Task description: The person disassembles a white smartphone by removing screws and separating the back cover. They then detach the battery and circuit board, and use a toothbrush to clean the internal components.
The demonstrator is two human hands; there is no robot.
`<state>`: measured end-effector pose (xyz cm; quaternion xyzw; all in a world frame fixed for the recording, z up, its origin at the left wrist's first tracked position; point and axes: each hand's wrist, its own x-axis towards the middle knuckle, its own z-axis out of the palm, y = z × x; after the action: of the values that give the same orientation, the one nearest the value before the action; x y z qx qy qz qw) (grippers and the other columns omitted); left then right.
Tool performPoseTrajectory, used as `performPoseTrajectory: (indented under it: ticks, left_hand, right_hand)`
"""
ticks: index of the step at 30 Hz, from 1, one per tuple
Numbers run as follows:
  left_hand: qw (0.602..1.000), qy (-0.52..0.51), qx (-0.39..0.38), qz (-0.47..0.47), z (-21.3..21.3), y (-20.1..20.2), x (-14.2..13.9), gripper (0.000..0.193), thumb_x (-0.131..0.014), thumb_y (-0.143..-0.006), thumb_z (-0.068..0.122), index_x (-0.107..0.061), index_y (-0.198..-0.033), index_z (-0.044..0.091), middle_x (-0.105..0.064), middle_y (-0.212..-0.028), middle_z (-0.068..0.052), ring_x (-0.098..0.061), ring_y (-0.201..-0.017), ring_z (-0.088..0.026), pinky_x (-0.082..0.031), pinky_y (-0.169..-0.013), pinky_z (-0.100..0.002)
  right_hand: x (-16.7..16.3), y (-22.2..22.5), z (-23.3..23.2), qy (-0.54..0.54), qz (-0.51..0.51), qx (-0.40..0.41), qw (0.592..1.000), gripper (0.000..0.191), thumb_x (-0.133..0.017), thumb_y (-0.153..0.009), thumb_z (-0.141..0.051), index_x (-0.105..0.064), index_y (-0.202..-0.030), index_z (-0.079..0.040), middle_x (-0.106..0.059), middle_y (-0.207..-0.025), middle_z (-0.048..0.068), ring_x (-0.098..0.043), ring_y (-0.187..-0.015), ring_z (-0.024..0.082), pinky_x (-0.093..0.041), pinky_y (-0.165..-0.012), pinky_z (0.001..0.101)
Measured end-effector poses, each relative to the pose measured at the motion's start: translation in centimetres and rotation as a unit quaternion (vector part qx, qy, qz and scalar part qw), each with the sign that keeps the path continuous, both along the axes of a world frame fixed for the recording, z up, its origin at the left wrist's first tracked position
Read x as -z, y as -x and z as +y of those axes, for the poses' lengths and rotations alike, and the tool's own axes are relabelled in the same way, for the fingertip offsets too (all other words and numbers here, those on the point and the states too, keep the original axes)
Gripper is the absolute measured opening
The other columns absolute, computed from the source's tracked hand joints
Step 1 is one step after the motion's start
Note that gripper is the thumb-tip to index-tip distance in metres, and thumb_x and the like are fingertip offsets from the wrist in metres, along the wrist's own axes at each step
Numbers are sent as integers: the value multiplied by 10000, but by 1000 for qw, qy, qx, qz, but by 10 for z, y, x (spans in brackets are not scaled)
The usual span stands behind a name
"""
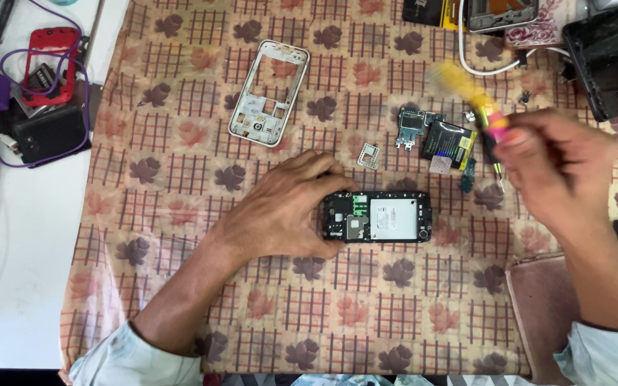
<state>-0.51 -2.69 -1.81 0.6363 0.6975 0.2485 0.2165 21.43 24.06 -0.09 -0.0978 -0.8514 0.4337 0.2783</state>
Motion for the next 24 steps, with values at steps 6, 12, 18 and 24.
performPoseTrajectory:
  ticks: [6, 12, 18, 24]
  left_hand:
    - [993, 7, -7, -119, -3, 7, 6, 407, -862, -731, 234, -750, -1094, 90, -750, -877, -41, -680, -777, -148, -554, -774, -364]
    - [991, 32, 3, -134, -5, 13, 10, 221, -803, -882, 306, -795, -808, 98, -701, -609, -19, -546, -443, -101, -440, -462, -327]
    - [996, -64, -8, 64, -6, 6, 10, 509, -807, -763, 582, -743, -836, 83, -601, -532, 7, -490, -401, -84, -447, -399, -306]
    - [991, -88, 1, 97, -4, 6, 10, 693, -759, -751, 727, -738, -1019, 88, -596, -543, 8, -462, -374, -97, -404, -341, -294]
  right_hand:
    - [8, -5, -2, 131, 84, 49, 987, 464, -595, -1128, -379, -534, -854, -9, -577, -697, 12, -478, -528, 37, -335, -442, 176]
    - [8, 8, 9, -114, -93, 110, 983, 309, -792, -1014, -138, -592, -843, 23, -537, -614, 59, -434, -440, 101, -279, -378, 252]
    - [4, 19, -2, -139, -182, 96, 969, 248, -821, -863, -80, -685, -1030, 42, -713, -812, 155, -628, -492, 104, -437, -318, 270]
    - [5, 22, -2, -120, -209, 91, 966, 273, -838, -818, -46, -662, -1005, 45, -714, -937, 155, -657, -513, 112, -480, -336, 284]
